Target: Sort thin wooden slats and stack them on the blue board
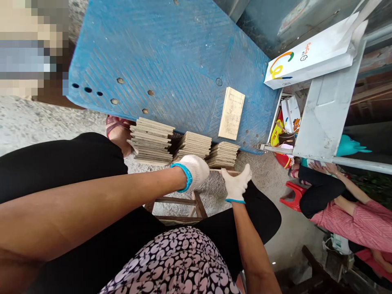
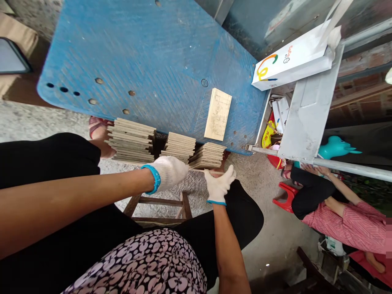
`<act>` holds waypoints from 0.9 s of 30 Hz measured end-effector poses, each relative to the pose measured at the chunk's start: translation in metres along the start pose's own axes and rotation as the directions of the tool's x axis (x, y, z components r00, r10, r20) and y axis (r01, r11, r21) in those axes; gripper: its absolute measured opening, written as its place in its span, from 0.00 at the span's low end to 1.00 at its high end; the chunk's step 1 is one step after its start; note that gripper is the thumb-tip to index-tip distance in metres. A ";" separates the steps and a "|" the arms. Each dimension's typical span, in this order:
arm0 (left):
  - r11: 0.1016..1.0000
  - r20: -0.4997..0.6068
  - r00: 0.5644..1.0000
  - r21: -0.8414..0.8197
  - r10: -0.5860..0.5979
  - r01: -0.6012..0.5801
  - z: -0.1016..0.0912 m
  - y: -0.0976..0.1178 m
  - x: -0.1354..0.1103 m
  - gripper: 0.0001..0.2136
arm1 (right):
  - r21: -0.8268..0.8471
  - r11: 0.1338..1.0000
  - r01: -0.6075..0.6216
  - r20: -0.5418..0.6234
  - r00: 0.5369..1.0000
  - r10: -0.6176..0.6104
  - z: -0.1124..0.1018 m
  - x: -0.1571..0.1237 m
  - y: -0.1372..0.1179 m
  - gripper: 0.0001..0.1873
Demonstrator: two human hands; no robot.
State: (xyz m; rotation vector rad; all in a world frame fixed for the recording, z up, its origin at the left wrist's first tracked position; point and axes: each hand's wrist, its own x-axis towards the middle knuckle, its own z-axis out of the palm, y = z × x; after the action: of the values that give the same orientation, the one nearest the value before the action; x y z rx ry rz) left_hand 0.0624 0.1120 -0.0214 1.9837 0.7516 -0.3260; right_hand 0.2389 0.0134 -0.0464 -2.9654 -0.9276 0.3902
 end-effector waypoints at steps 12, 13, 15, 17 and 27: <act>0.950 -0.094 0.950 0.128 0.297 -0.285 -0.001 0.038 0.009 0.13 | 0.232 0.919 0.320 -0.164 0.944 -0.287 -0.119 -0.026 -0.005 0.60; 0.950 -0.089 0.950 0.124 0.298 -0.287 -0.003 0.038 0.010 0.13 | 0.237 0.921 0.310 -0.160 0.947 -0.277 -0.120 -0.025 -0.008 0.61; 0.954 -0.078 0.955 0.111 0.286 -0.277 -0.009 0.036 0.012 0.14 | 0.273 0.918 0.287 -0.137 0.956 -0.258 -0.121 -0.020 -0.014 0.62; 0.965 -0.072 0.964 0.079 0.255 -0.249 -0.015 0.033 0.011 0.14 | 0.376 0.880 0.290 -0.120 0.957 -0.264 -0.117 -0.013 -0.016 0.60; 0.910 -0.097 0.985 -0.406 -0.140 0.089 -0.042 0.021 0.007 0.12 | 0.574 0.810 0.118 0.233 0.925 -0.300 -0.046 -0.012 -0.011 0.65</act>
State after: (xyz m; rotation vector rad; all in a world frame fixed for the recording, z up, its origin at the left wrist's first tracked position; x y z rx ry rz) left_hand 0.0780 0.1433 0.0111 1.5841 0.9360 -0.1039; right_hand 0.2343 0.0189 0.0020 -2.2784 -0.9511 0.9597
